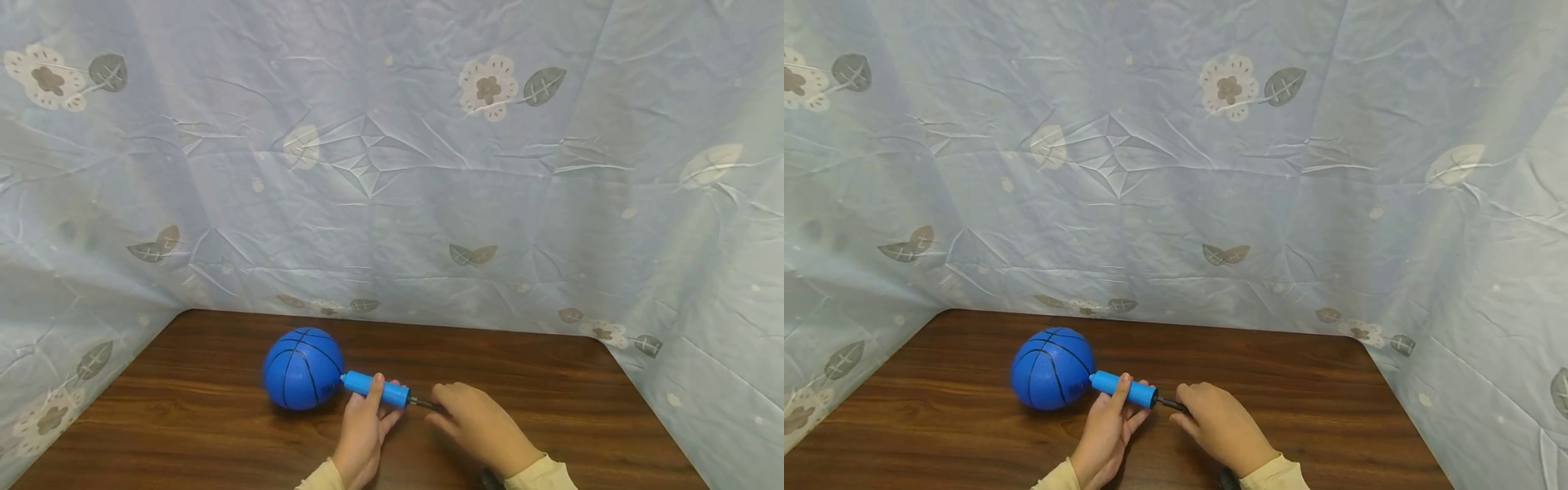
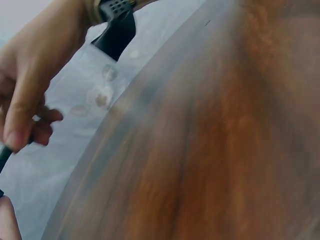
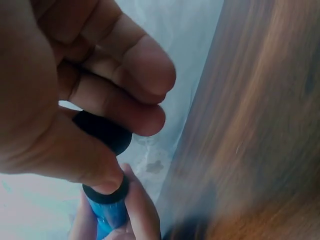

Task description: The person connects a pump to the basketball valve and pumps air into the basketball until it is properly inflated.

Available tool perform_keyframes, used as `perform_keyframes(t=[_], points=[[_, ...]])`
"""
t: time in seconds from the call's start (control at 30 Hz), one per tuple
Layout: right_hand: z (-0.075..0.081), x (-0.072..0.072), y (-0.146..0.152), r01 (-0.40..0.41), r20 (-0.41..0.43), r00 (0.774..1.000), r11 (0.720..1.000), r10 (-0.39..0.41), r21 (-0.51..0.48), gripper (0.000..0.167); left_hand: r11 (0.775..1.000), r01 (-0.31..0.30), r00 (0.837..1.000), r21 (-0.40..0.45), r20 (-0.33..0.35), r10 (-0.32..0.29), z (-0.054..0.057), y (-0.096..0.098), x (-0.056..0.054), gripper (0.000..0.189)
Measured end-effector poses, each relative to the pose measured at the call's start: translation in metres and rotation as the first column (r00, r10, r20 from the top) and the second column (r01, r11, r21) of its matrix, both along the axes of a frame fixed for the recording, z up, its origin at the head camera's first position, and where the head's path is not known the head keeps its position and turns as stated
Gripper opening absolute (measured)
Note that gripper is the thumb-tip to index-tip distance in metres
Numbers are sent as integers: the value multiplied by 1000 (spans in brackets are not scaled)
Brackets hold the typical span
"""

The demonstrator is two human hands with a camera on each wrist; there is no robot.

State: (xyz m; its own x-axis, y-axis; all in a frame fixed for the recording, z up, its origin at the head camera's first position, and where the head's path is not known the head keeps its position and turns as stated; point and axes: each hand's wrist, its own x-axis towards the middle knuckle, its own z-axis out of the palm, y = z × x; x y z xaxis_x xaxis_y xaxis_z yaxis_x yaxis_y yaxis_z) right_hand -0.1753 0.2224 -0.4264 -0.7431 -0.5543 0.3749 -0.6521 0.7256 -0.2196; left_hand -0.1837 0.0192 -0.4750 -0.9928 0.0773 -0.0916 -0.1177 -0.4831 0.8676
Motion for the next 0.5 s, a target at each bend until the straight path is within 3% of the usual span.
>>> perform_keyframes(t=[0.23, 0.5], points=[[-1, 4, -5, 5, 64, 998, 1000, -5, -4, 22, 999, 54, 999, 6, -9, -54, 0, 9, 8, 71], [-2, 6, -10, 71, 64, 995, 997, -70, -15, 19, 999, 34, 999, -12, -14, -34, 0, 0, 1, 71]])
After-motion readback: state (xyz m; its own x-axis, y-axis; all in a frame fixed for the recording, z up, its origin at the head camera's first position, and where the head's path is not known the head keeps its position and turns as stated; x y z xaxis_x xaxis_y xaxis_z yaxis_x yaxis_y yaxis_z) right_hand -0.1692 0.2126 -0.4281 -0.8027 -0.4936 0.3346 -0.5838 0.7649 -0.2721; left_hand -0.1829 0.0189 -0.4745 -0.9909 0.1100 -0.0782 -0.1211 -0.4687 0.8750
